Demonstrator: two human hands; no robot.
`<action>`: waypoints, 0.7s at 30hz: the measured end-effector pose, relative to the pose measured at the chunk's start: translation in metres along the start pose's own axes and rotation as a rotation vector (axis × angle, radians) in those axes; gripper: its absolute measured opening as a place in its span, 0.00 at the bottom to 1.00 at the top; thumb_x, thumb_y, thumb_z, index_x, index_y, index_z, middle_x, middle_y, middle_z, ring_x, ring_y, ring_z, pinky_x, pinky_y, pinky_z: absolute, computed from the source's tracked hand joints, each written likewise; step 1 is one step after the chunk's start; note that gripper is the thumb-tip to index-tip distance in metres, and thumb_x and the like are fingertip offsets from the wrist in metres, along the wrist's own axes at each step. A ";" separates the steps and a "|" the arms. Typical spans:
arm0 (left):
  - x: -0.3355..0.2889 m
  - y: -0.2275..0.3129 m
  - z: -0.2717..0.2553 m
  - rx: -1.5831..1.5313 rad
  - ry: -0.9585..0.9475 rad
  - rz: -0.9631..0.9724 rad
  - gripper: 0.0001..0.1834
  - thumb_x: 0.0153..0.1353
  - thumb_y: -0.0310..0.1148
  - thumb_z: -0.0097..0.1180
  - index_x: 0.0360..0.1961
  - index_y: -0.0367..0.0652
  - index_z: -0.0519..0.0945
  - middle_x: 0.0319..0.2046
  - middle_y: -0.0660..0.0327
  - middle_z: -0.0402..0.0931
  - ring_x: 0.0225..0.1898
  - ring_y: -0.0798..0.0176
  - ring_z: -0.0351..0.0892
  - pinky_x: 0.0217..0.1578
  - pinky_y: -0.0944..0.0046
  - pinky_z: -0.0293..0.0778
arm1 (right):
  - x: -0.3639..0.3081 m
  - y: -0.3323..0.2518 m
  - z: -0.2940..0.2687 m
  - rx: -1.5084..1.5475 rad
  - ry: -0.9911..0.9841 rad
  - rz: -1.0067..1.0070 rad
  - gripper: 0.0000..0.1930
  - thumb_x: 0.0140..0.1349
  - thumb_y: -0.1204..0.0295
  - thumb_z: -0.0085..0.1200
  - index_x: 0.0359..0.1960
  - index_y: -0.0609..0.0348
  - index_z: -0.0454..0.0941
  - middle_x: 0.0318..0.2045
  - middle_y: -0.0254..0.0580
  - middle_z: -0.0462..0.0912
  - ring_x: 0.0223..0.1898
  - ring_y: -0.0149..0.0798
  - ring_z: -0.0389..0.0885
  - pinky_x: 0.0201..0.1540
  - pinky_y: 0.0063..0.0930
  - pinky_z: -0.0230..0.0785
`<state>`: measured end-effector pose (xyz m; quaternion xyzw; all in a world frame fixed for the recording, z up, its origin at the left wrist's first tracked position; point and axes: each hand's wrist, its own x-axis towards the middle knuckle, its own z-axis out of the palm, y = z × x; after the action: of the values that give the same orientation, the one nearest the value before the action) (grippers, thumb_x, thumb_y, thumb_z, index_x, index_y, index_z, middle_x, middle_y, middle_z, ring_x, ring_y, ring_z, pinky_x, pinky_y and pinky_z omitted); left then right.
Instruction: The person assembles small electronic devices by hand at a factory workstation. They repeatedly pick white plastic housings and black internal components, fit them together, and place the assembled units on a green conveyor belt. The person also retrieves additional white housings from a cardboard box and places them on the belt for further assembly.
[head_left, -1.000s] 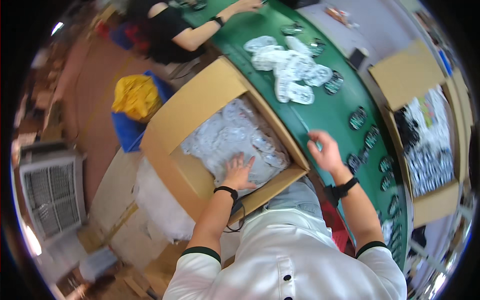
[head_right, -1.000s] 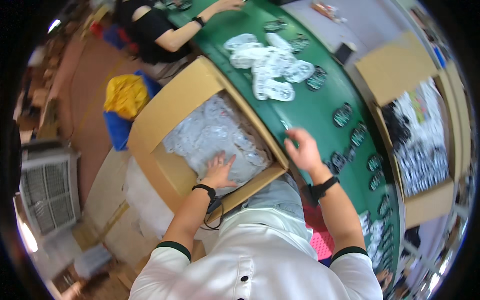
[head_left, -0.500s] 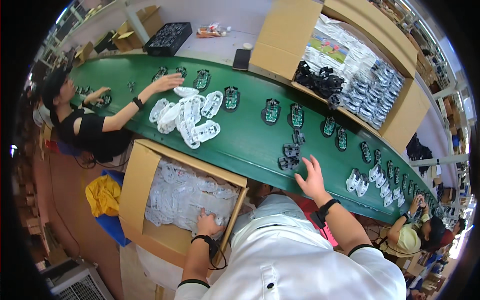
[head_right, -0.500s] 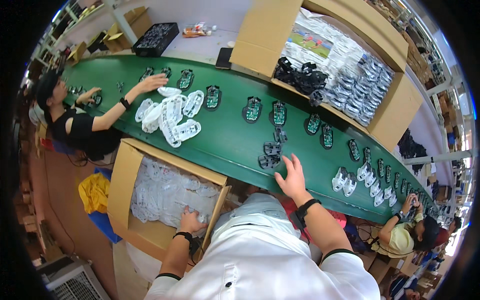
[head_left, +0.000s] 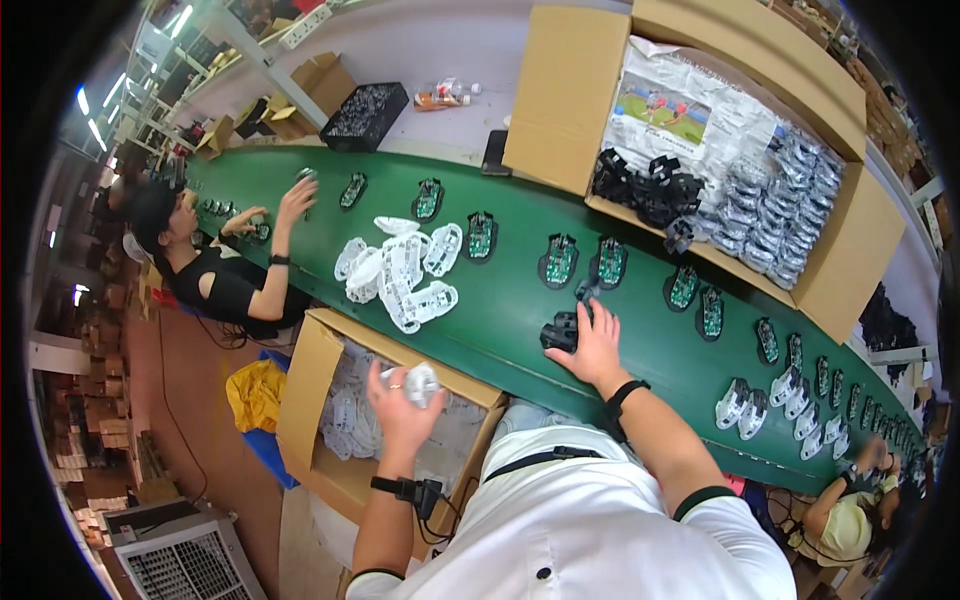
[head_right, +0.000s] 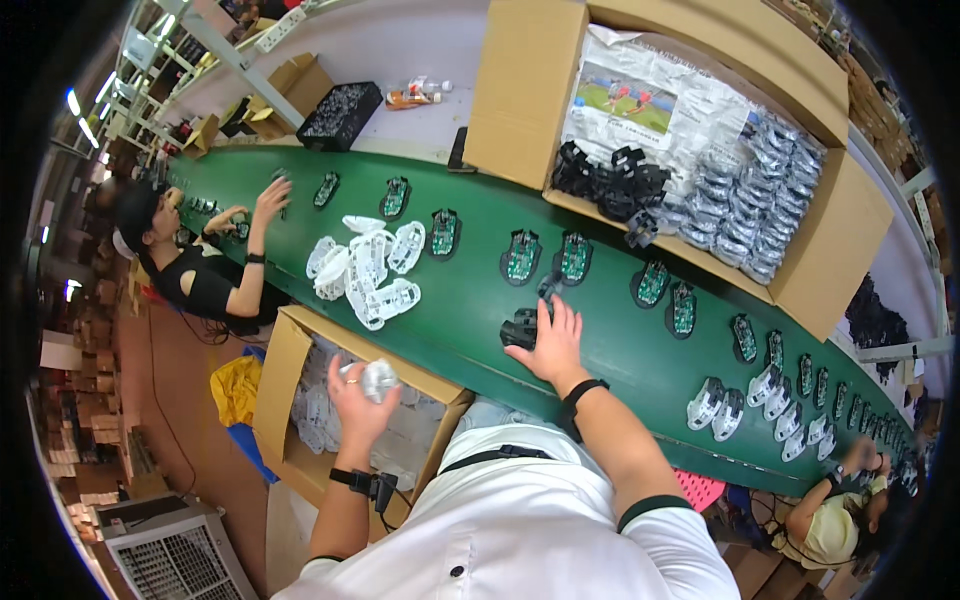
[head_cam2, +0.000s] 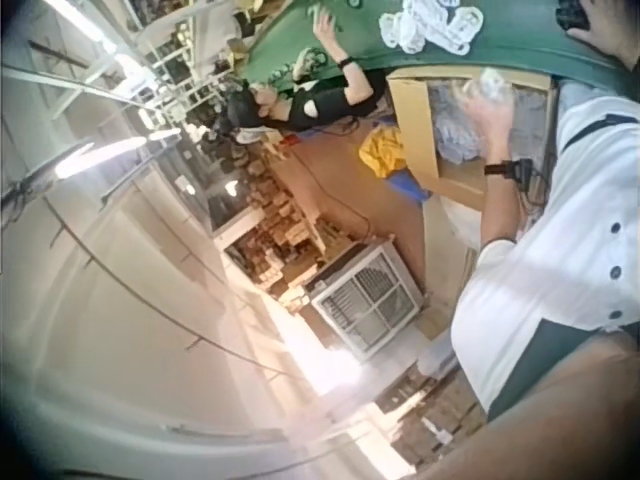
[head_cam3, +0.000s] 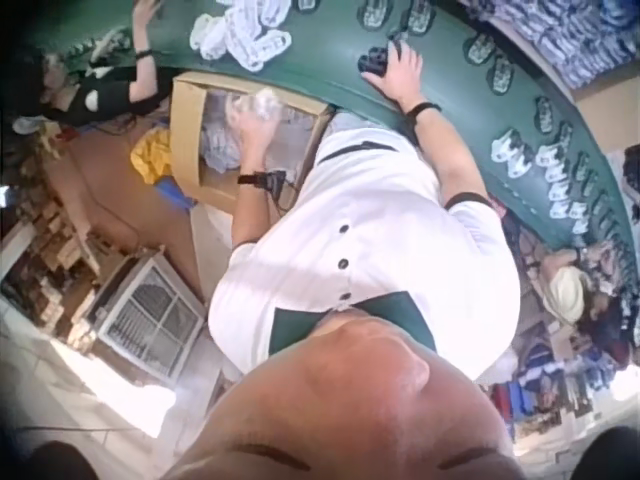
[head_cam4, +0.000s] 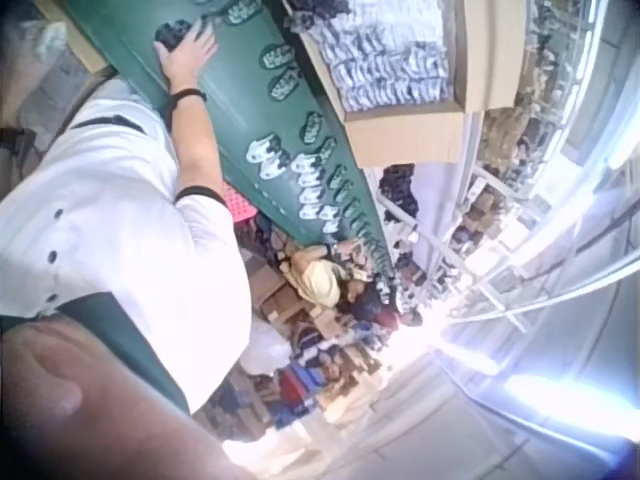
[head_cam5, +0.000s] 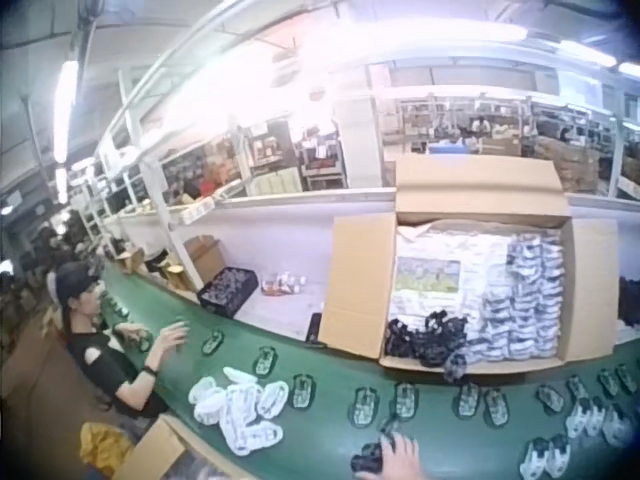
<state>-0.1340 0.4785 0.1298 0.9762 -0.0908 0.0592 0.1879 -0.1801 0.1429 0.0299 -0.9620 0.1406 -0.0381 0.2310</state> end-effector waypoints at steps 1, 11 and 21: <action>0.010 0.017 0.004 0.053 -0.040 0.108 0.35 0.40 0.46 0.74 0.51 0.43 0.79 0.66 0.39 0.58 0.65 0.34 0.61 0.63 0.41 0.63 | 0.001 -0.001 0.000 0.017 -0.005 0.013 0.54 0.47 0.40 0.67 0.69 0.63 0.60 0.68 0.58 0.58 0.70 0.58 0.55 0.73 0.61 0.40; 0.125 0.075 0.044 0.349 -0.524 0.325 0.40 0.39 0.53 0.71 0.53 0.42 0.80 0.67 0.38 0.60 0.63 0.34 0.65 0.60 0.40 0.67 | -0.069 0.056 -0.008 0.073 0.172 0.001 0.31 0.54 0.60 0.65 0.59 0.59 0.75 0.50 0.46 0.75 0.56 0.53 0.70 0.66 0.51 0.57; 0.155 0.074 0.086 0.292 -0.368 0.277 0.48 0.44 0.62 0.69 0.53 0.30 0.76 0.71 0.31 0.50 0.73 0.29 0.46 0.68 0.33 0.50 | -0.081 0.064 -0.011 0.078 0.206 0.024 0.25 0.50 0.66 0.69 0.52 0.54 0.81 0.42 0.43 0.77 0.48 0.49 0.73 0.54 0.43 0.65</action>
<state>0.0095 0.3544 0.0999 0.9656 -0.2465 -0.0815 0.0156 -0.2754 0.1070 0.0096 -0.9415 0.1734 -0.1395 0.2531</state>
